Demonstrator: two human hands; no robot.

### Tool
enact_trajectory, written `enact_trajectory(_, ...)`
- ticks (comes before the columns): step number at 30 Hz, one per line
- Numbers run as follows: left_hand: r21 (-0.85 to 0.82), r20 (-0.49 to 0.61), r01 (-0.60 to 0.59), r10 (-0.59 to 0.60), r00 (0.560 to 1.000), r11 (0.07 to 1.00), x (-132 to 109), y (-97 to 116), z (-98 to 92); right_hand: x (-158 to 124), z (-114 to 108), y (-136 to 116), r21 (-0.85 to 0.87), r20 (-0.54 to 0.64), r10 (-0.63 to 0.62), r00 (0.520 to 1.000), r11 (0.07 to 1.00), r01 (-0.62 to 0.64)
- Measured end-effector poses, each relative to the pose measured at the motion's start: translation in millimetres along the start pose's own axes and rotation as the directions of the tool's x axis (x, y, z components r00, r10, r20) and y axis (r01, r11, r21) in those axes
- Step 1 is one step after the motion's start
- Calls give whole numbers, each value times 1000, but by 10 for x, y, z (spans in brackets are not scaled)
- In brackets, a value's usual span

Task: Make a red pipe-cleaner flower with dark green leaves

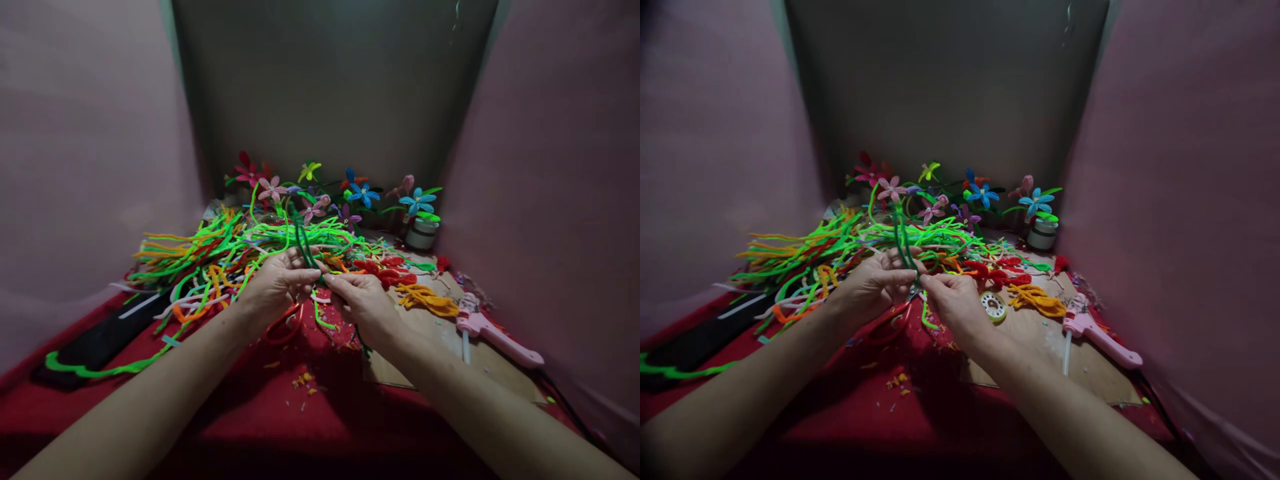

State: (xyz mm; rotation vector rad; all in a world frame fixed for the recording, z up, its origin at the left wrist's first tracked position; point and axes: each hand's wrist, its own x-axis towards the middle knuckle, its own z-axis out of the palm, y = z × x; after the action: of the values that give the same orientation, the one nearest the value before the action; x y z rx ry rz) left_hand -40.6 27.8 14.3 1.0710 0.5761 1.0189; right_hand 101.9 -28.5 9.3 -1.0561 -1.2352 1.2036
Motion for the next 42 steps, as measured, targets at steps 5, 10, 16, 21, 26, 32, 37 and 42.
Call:
enact_trajectory(5,67,-9,47,-46,999,997,15,-32,-17,10,-34,25,105,33,82,996,991,-85)
enact_trajectory(10,197,-18,-39,43,999,980,32,-79,-63,8,-70,33,82,71,115,991,989,-121)
enact_trajectory(16,101,-43,-28,32,999,994,-12,-30,33,-10,-23,21,-8,135,262,956,965,-263)
enact_trajectory(21,-142,-142,47,-68,988,989,54,-7,29,-48,11,38,-28,123,315,941,949,-314)
enact_trajectory(26,-256,-174,43,-90,981,966,123,6,-49,-99,17,108,21,133,265,955,963,-270)
enact_trajectory(32,-268,-129,-29,-6,992,963,94,25,-75,-181,17,95,42,111,222,969,973,-228)
enact_trajectory(37,-280,-123,-45,11,992,959,78,-6,-48,-247,59,133,72,91,228,969,969,-235)
enact_trajectory(42,-308,-166,-52,0,986,950,122,26,-77,-353,73,216,109,53,249,967,961,-253)
